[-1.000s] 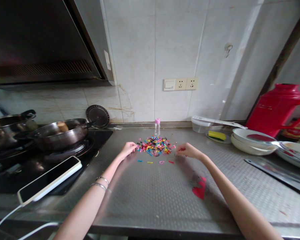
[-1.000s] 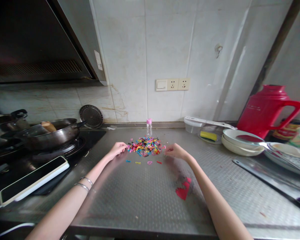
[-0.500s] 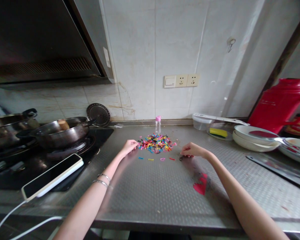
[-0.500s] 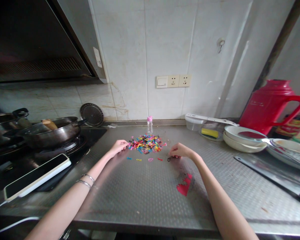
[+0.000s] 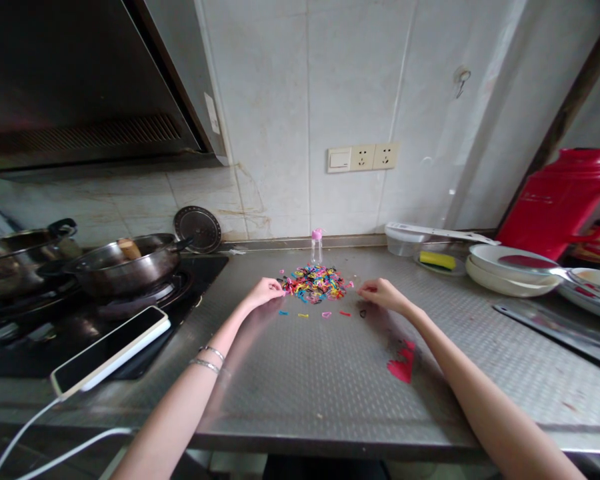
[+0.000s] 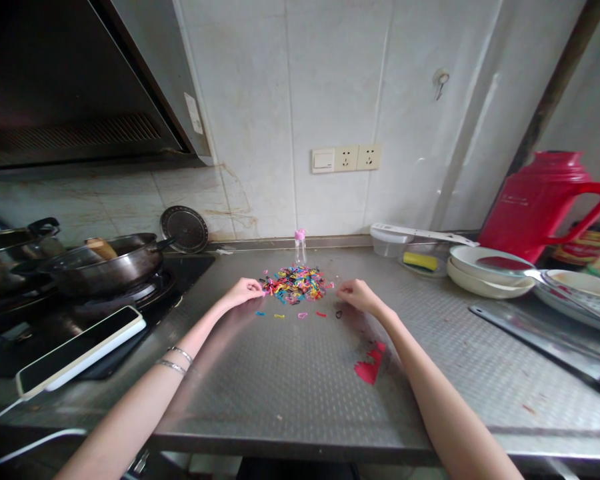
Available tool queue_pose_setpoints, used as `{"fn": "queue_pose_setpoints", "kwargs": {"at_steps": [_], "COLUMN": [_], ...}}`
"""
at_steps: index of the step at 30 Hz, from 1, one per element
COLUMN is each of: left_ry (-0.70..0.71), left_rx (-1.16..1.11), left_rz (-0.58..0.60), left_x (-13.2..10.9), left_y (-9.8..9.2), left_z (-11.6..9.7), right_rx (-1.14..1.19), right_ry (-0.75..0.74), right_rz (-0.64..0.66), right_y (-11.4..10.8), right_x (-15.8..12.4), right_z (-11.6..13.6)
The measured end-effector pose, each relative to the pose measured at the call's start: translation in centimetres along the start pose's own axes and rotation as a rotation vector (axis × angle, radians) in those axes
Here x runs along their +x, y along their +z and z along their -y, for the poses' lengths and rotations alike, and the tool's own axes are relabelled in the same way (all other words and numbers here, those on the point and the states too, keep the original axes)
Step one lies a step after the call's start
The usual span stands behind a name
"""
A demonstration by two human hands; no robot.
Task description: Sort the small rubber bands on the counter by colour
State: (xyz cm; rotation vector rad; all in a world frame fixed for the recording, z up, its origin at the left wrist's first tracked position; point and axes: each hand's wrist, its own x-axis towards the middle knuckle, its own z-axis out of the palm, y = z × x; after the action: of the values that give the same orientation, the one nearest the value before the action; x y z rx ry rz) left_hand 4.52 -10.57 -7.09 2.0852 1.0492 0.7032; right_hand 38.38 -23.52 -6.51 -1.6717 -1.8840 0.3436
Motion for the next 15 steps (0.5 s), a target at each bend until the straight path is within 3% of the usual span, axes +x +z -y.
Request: {"fn": "queue_pose_setpoints", "kwargs": {"at_steps": [5,15], "left_ry": [0.032,0.054], "left_rx": [0.097,0.063], "left_rz": [0.016,0.026], "left_x": [0.04,0.15], "left_y": [0.48,0.15], "left_z": [-0.15,0.06], "right_rx": [-0.02,-0.04], "right_ry": [-0.017,-0.022], "right_rz": [-0.01,-0.007], "right_y": [0.2,0.58], "right_x": [-0.13,0.22], "right_z": [0.32,-0.3]}}
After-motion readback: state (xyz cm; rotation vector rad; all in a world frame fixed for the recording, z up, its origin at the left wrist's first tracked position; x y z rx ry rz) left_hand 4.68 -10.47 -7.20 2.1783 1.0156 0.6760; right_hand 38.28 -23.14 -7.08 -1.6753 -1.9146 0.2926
